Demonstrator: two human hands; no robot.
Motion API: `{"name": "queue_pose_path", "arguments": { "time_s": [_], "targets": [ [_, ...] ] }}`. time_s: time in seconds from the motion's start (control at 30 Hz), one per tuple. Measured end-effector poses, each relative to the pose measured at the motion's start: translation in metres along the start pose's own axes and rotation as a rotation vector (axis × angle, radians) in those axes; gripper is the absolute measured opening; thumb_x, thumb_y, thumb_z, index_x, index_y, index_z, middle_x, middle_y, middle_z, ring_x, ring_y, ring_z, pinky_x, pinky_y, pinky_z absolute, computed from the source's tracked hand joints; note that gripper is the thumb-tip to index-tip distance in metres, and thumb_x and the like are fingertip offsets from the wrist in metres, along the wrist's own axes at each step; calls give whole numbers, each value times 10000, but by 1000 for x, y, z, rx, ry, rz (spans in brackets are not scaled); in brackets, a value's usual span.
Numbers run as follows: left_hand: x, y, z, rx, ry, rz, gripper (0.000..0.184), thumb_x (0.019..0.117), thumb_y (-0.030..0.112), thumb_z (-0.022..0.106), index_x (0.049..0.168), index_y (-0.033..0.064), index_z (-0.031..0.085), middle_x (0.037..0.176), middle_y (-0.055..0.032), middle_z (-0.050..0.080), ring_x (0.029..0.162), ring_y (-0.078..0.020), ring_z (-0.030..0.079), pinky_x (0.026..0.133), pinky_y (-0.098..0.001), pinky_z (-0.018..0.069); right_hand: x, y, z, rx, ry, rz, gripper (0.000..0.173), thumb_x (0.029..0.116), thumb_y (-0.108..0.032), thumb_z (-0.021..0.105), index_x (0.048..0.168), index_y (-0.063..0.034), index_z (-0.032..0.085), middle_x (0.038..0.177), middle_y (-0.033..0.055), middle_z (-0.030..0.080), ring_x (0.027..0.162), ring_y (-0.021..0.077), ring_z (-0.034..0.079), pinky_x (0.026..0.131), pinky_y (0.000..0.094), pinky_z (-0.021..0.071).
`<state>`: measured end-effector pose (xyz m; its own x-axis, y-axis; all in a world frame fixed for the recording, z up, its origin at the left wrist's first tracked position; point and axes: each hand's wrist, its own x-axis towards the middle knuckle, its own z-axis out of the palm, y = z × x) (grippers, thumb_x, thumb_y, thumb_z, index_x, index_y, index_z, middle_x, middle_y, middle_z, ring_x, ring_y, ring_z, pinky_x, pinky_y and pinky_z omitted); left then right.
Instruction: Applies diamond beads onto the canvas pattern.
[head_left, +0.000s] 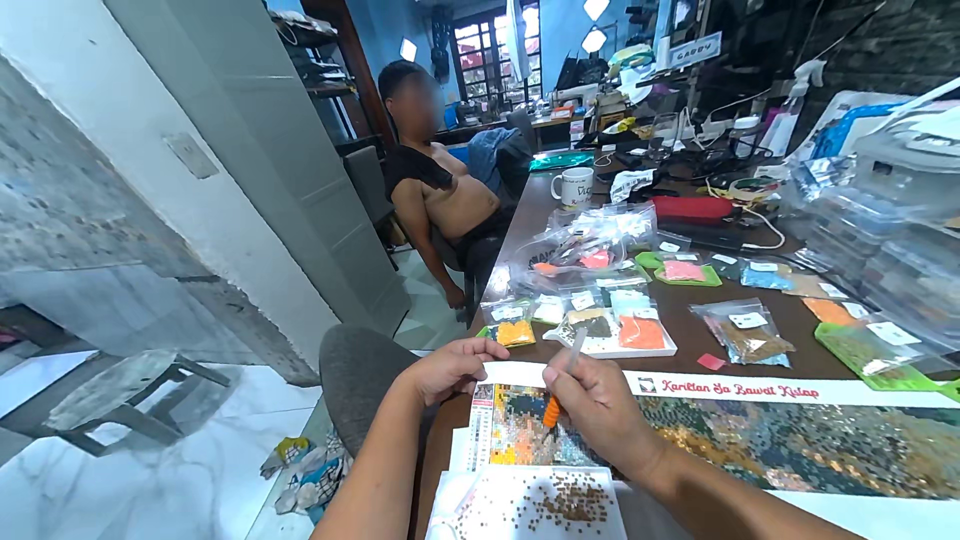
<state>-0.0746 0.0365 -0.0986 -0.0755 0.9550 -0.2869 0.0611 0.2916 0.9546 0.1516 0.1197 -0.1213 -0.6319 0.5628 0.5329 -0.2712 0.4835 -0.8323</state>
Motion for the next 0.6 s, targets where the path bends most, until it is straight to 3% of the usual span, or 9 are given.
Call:
{"name": "queue_pose_path", "arguments": {
  "time_s": [0.23,0.6],
  "targets": [
    [0,-1,-1,-12,-12,4,329,908,-43,431,1148,81,621,890,0,718,658,-17,634,581,-169,515,-1,8,1,-92,-20,-27,295,1007,-254,491,753,-147,598,586,-105,467,521,-46,442,496,145,372],
    [1,-2,-4,-62,-31,8,341,878,-14,452,1159,89,615,907,-19,727,692,-49,670,611,-199,550,1,10,0,-123,12,-37,290,1002,-251,487,741,-157,571,583,-102,464,520,-43,448,494,147,378]
  ]
}}
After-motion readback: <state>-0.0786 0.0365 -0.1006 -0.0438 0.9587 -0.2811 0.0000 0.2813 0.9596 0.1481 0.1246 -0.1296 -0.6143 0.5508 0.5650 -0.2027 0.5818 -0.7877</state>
